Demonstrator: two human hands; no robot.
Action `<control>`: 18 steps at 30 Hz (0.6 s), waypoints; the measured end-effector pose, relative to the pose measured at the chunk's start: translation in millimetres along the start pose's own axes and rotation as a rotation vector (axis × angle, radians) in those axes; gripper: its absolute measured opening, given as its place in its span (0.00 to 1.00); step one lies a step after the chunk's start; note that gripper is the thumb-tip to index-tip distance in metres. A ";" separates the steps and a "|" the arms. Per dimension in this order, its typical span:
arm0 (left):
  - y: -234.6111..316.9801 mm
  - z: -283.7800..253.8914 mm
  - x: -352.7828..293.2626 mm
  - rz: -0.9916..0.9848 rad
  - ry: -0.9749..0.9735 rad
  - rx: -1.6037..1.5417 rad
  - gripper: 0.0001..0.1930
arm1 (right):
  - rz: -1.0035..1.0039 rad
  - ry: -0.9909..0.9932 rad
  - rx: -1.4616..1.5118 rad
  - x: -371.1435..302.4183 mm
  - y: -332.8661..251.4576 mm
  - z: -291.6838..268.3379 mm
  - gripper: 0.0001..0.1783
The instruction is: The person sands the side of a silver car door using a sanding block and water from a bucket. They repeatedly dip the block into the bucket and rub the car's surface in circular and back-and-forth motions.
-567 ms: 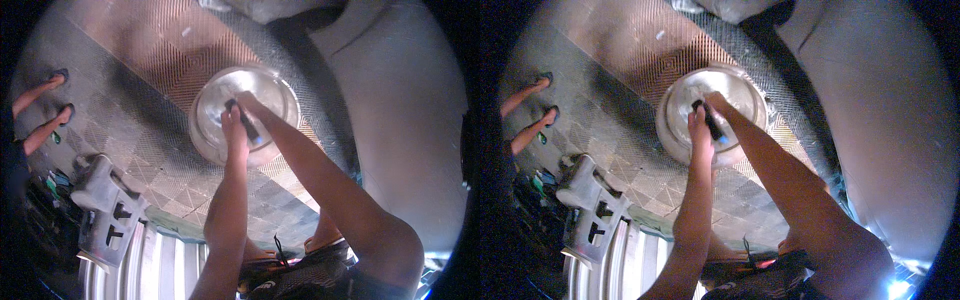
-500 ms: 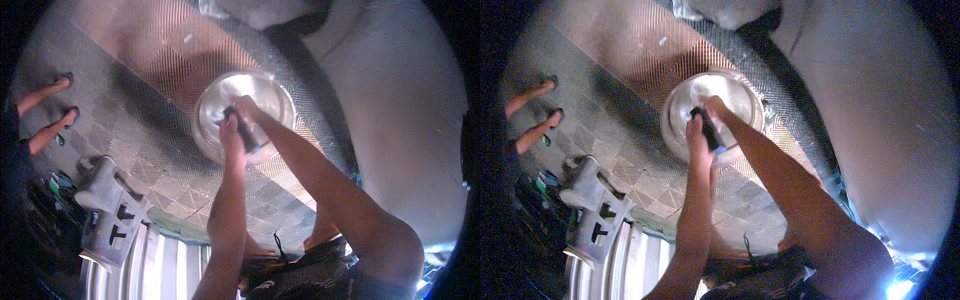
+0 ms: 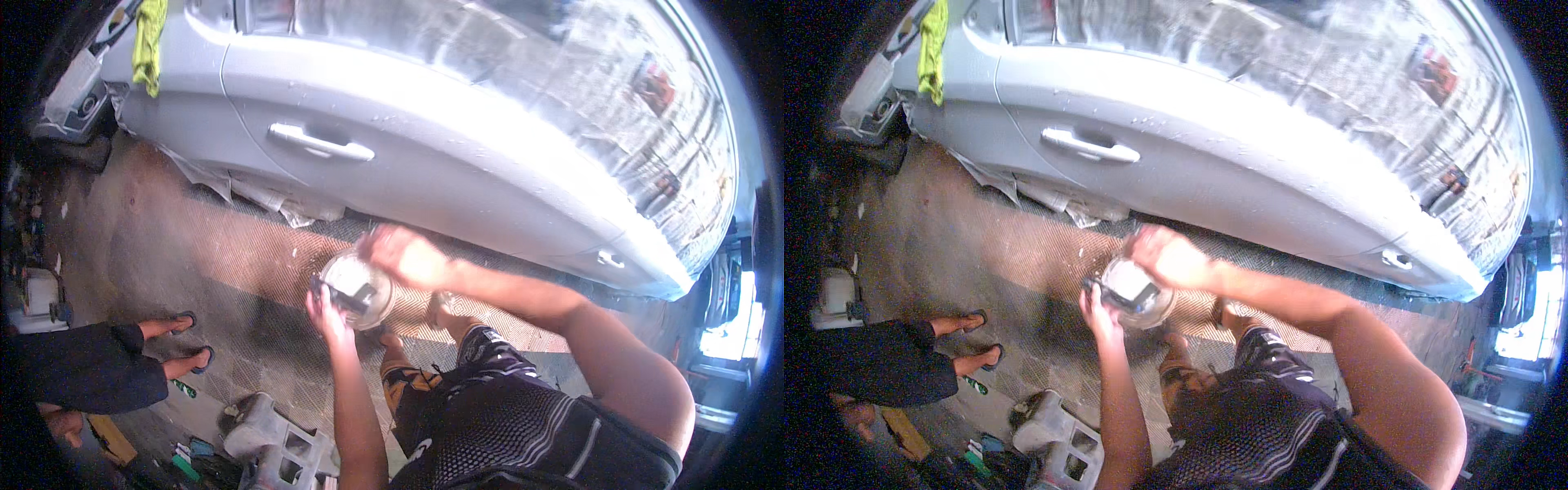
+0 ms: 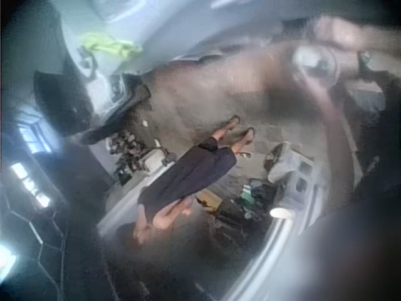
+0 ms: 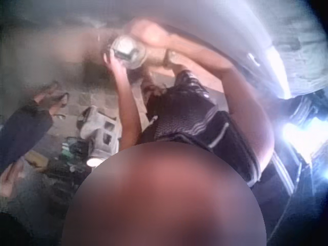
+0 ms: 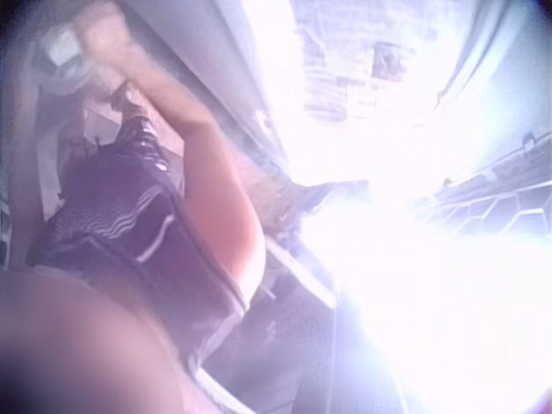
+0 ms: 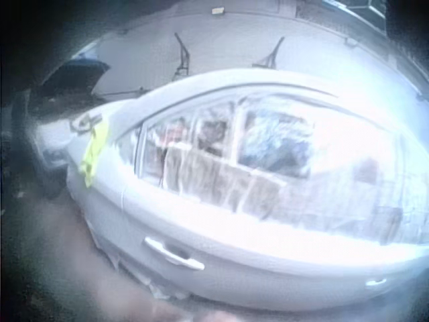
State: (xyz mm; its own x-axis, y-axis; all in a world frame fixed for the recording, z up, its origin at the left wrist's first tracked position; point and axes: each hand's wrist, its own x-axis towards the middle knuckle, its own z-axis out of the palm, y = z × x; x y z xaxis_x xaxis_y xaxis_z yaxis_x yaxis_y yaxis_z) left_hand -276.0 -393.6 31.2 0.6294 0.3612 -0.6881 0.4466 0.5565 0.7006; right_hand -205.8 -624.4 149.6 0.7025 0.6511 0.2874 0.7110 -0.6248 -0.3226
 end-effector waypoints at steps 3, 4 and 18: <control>55.3 93.4 -45.6 0.186 -0.190 -0.017 0.34 | 0.050 0.074 -0.228 -23.1 39.8 -120.8 0.23; 51.1 119.6 -37.1 0.374 -0.333 -0.062 0.32 | 0.090 0.082 -0.353 -39.2 56.6 -144.7 0.27; -98.4 343.7 -225.2 1.382 -0.041 0.450 0.24 | -0.075 -0.312 -0.419 -247.5 125.9 -287.9 0.29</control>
State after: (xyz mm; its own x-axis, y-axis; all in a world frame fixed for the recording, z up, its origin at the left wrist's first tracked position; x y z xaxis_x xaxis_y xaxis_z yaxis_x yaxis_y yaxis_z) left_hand -243.1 -786.8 182.2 0.7280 0.3785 0.5716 -0.3659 -0.4906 0.7909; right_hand -281.4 -988.3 297.5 0.6523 0.7580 -0.0074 0.7550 -0.6488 0.0953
